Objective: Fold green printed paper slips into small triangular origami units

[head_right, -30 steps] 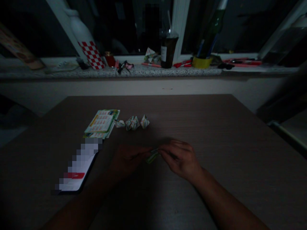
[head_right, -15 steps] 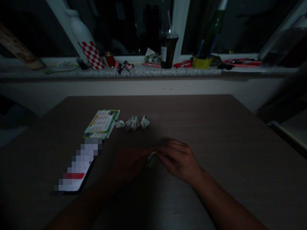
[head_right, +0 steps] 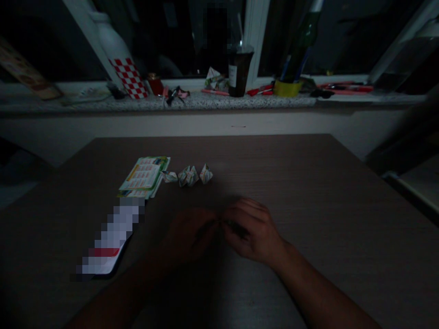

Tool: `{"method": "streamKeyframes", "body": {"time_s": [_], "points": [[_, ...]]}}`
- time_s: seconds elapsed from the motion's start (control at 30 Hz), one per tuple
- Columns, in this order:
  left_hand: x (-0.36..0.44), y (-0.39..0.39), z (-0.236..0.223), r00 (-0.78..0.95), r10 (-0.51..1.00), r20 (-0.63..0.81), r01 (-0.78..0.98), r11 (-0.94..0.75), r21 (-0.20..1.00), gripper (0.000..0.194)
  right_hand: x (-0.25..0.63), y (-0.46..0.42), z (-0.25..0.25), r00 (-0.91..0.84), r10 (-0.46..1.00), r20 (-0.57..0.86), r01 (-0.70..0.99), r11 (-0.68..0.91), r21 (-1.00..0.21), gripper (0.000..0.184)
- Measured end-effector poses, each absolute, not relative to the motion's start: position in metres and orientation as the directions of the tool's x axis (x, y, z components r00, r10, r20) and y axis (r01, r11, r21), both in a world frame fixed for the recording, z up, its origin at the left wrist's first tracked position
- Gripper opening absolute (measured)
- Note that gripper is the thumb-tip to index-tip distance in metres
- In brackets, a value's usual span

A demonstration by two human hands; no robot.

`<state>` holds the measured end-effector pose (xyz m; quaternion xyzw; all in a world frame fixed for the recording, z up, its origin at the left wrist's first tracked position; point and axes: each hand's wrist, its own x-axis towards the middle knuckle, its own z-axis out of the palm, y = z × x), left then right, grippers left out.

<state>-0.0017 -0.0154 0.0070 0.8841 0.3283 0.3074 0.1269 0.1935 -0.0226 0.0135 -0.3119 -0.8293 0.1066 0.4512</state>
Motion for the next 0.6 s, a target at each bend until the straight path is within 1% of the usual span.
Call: {"method": "streamKeyframes", "body": {"time_s": [0.1,0.2,0.33,0.4,0.5,0.6], "points": [[-0.003,-0.015,0.006,0.596,0.63,0.497,0.512,-0.776,0.369,0.014,0.193,-0.022,0.012,-0.39,0.604,0.695,0.424,0.788,-0.446,0.017],[-0.006,-0.013,0.004,0.619,0.586,0.523,0.486,-0.809,0.331,0.016,0.193,-0.021,0.012,-0.369,0.604,0.706,0.439,0.783,-0.441,0.015],[-0.007,-0.01,0.002,0.627,0.554,0.548,0.464,-0.83,0.309,0.019,0.195,-0.02,0.013,-0.335,0.64,0.692,0.45,0.753,-0.48,0.016],[-0.007,-0.01,0.003,0.633,0.543,0.552,0.453,-0.838,0.305,0.019,0.196,-0.02,0.014,-0.317,0.661,0.68,0.459,0.734,-0.5,0.016],[-0.009,-0.01,0.005,0.599,0.525,0.604,0.425,-0.848,0.315,0.016,0.202,-0.017,0.016,-0.27,0.695,0.666,0.49,0.695,-0.526,0.016],[-0.011,-0.011,0.007,0.537,0.578,0.615,0.453,-0.812,0.368,0.014,0.21,-0.015,0.015,-0.196,0.73,0.655,0.565,0.63,-0.533,0.015]]}}
